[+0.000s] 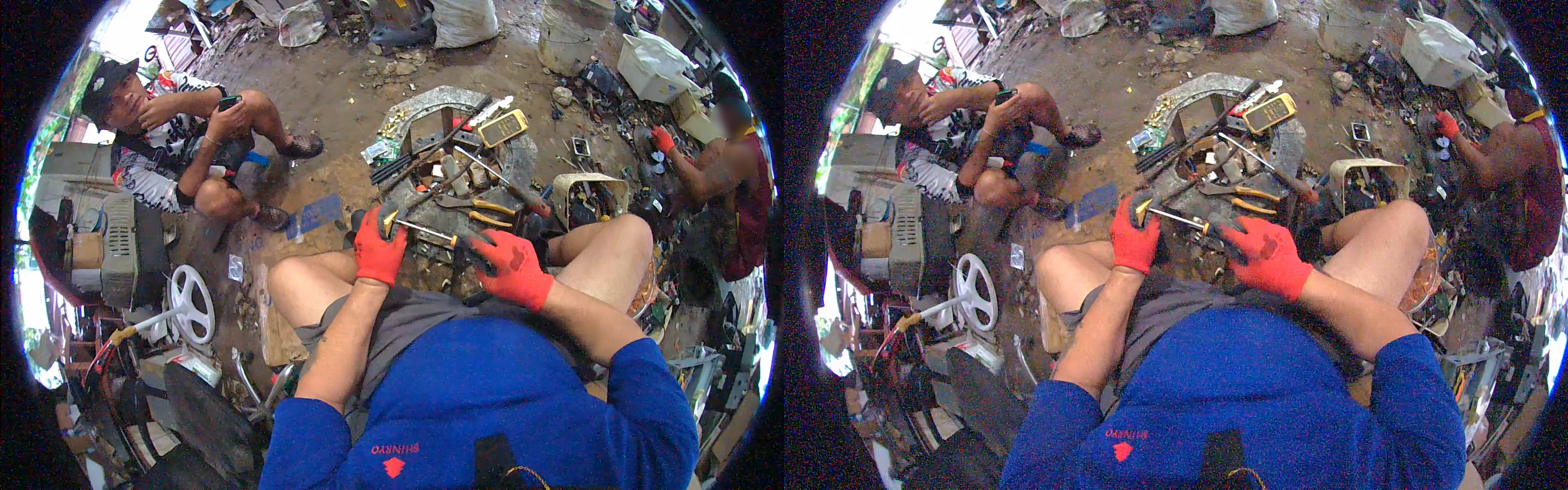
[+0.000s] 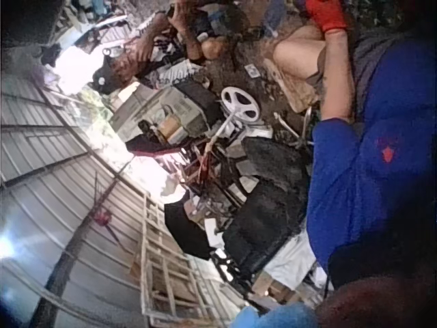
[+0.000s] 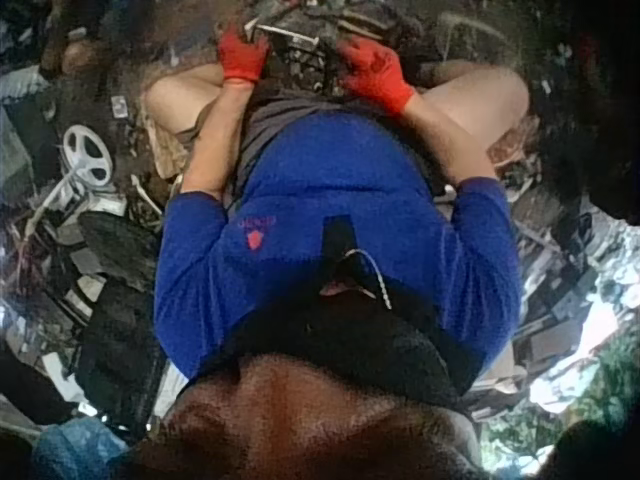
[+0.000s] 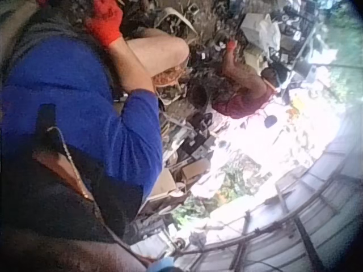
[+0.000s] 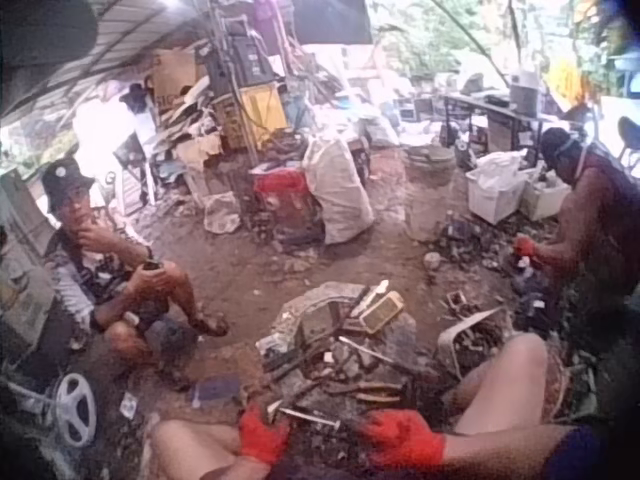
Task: The person uses a hammer to break apart electronic components, including circuit boards and plastic casings, while sitting on the ground. They separate the pieces and place them into a nearby container.
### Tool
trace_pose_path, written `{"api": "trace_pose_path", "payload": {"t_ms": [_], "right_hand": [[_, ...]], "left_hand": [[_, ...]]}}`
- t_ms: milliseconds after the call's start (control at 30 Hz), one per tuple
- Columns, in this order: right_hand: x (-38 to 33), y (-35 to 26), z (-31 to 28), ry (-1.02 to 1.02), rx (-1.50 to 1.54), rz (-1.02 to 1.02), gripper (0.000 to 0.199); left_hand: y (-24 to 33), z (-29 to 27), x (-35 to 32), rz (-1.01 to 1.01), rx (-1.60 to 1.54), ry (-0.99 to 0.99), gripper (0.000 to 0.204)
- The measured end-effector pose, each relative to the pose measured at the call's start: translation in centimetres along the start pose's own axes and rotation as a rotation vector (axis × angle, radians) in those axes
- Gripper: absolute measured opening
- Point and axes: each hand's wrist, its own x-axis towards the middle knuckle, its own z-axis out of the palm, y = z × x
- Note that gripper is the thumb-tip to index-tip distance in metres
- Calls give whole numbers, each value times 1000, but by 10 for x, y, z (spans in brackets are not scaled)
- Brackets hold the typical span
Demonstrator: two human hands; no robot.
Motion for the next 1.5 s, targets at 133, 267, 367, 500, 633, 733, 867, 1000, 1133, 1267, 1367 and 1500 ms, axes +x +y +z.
{"api": "trace_pose_path", "payload": {"t_ms": [133,267,367,500,633,733,867,1000,1133,1267,1367,1500], "right_hand": [[4,11,3,99,93,-35,54],[16,36,-1,-89,558,248,61],[14,27,-7,-114,540,284,61],[12,28,1,-68,454,229,59],[11,33,6,-125,673,288,58],[19,35,12,-96,596,153,58],[20,28,6,-64,493,192,56],[12,27,3,-161,536,272,58],[10,26,-1,-204,713,232,60],[13,42,6,-255,899,205,59],[12,31,-2,-297,1044,220,59],[13,22,-7,-345,1073,293,55]], "left_hand": [[-3,-4,1,18,-48,-18,56],[18,-11,3,88,-197,36,64],[27,-19,5,103,-223,35,68],[21,-22,10,287,-212,-5,63],[16,-16,14,320,-133,42,54],[-4,-11,4,313,-206,42,46],[13,-19,7,288,-96,88,48],[11,-16,4,332,-218,113,52],[7,-18,3,255,-209,44,54],[9,-15,7,227,-215,42,45],[9,-14,6,128,-228,19,40],[2,-9,4,129,-213,3,47]]}}
